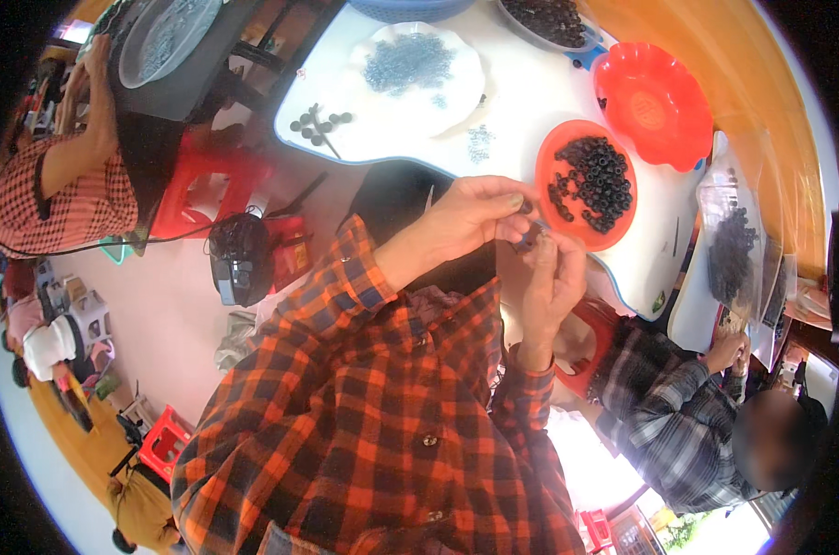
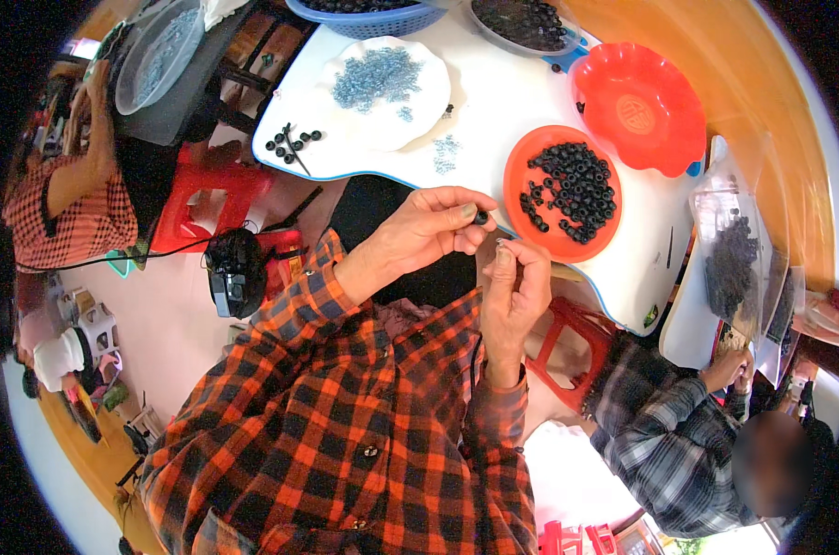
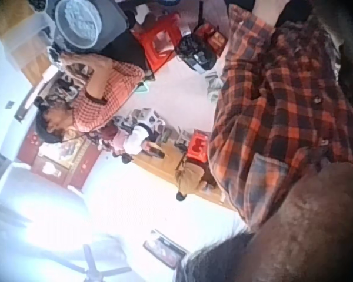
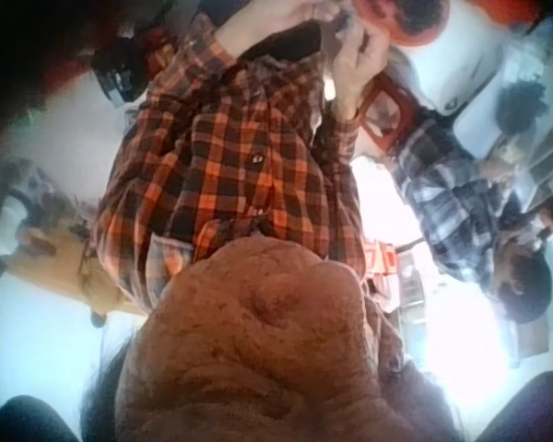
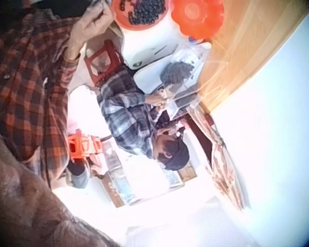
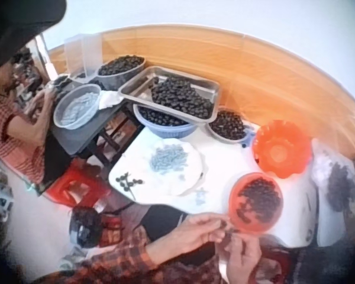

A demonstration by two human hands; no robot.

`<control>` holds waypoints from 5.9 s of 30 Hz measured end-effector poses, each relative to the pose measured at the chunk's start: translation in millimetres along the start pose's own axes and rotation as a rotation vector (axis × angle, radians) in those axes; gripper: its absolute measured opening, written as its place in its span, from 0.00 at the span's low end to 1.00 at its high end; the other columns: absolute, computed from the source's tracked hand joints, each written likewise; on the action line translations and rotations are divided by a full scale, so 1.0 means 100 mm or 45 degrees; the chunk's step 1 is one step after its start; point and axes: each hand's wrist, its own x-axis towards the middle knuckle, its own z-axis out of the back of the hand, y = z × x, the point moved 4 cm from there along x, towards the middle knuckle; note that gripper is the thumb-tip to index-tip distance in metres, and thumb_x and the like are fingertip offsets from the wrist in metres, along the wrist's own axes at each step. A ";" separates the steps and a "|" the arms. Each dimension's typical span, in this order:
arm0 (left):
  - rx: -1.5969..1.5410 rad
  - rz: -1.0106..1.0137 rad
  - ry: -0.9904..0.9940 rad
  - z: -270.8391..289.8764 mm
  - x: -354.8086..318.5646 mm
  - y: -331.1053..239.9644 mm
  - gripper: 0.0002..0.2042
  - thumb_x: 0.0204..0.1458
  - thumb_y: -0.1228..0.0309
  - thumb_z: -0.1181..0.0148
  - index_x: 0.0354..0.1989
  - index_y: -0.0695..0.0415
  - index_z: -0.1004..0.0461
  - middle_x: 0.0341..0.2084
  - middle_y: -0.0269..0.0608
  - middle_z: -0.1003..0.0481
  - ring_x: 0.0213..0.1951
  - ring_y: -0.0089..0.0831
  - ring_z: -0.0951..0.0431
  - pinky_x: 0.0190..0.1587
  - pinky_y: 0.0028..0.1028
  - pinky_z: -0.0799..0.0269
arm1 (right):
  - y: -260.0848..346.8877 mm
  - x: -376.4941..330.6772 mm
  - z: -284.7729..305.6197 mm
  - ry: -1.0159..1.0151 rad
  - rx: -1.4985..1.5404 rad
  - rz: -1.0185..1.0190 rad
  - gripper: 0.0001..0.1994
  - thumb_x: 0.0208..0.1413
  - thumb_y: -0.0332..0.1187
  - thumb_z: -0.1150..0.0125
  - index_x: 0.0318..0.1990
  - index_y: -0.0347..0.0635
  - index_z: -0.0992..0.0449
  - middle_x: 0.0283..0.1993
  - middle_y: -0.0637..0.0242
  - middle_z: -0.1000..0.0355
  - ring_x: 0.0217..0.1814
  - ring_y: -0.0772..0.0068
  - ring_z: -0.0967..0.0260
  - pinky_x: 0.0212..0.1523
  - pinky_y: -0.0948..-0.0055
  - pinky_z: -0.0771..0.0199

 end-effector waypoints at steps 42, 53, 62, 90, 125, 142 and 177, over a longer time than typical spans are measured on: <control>0.383 -0.081 -0.072 0.27 -0.34 0.09 0.09 0.62 0.76 0.46 0.47 0.66 0.24 0.32 0.38 0.23 0.31 0.22 0.22 0.35 0.22 0.22 | -0.29 0.01 -0.26 0.422 0.197 -0.200 0.04 0.59 0.24 0.39 0.36 0.37 0.30 0.33 0.72 0.33 0.32 0.85 0.36 0.34 0.82 0.32; 0.297 -0.004 -0.194 0.28 -0.36 0.11 0.09 0.61 0.76 0.44 0.46 0.67 0.23 0.32 0.39 0.23 0.31 0.23 0.23 0.34 0.24 0.24 | -0.27 0.23 -0.13 0.416 0.028 -0.238 0.02 0.59 0.24 0.41 0.35 0.36 0.27 0.33 0.70 0.31 0.32 0.82 0.35 0.34 0.80 0.33; 0.293 -0.003 -0.177 0.31 -0.35 0.13 0.10 0.61 0.75 0.43 0.47 0.66 0.24 0.34 0.42 0.23 0.31 0.23 0.24 0.33 0.24 0.25 | -0.28 0.81 0.07 0.086 -0.846 0.325 0.06 0.57 0.29 0.40 0.39 0.38 0.22 0.39 0.55 0.28 0.40 0.54 0.27 0.41 0.60 0.27; 0.057 -0.074 -0.140 0.21 -0.30 0.02 0.10 0.62 0.74 0.45 0.48 0.66 0.25 0.35 0.41 0.23 0.32 0.23 0.25 0.36 0.25 0.26 | -0.20 0.48 -0.18 0.289 0.563 -0.402 0.10 0.62 0.26 0.41 0.49 0.32 0.23 0.39 0.64 0.23 0.33 0.82 0.30 0.34 0.83 0.32; -0.162 -0.131 -0.100 0.09 -0.34 -0.07 0.13 0.62 0.71 0.45 0.50 0.66 0.26 0.38 0.40 0.22 0.33 0.22 0.24 0.40 0.24 0.24 | 0.06 0.18 -0.39 0.245 0.433 -0.174 0.06 0.56 0.20 0.37 0.41 0.32 0.22 0.40 0.69 0.29 0.40 0.82 0.32 0.41 0.82 0.31; -0.082 -0.210 -0.156 0.10 -0.35 -0.06 0.12 0.62 0.73 0.44 0.50 0.66 0.25 0.38 0.41 0.22 0.33 0.23 0.22 0.40 0.23 0.23 | 0.14 0.17 -0.42 0.195 0.132 0.050 0.06 0.54 0.20 0.34 0.39 0.34 0.21 0.39 0.68 0.29 0.40 0.79 0.32 0.42 0.81 0.31; 0.126 -0.173 -0.295 0.13 -0.39 -0.06 0.11 0.63 0.74 0.46 0.48 0.66 0.25 0.34 0.38 0.22 0.30 0.21 0.23 0.36 0.23 0.22 | 0.22 0.19 -0.42 0.261 -0.181 0.364 0.08 0.51 0.17 0.35 0.39 0.35 0.22 0.37 0.64 0.29 0.36 0.77 0.31 0.35 0.79 0.29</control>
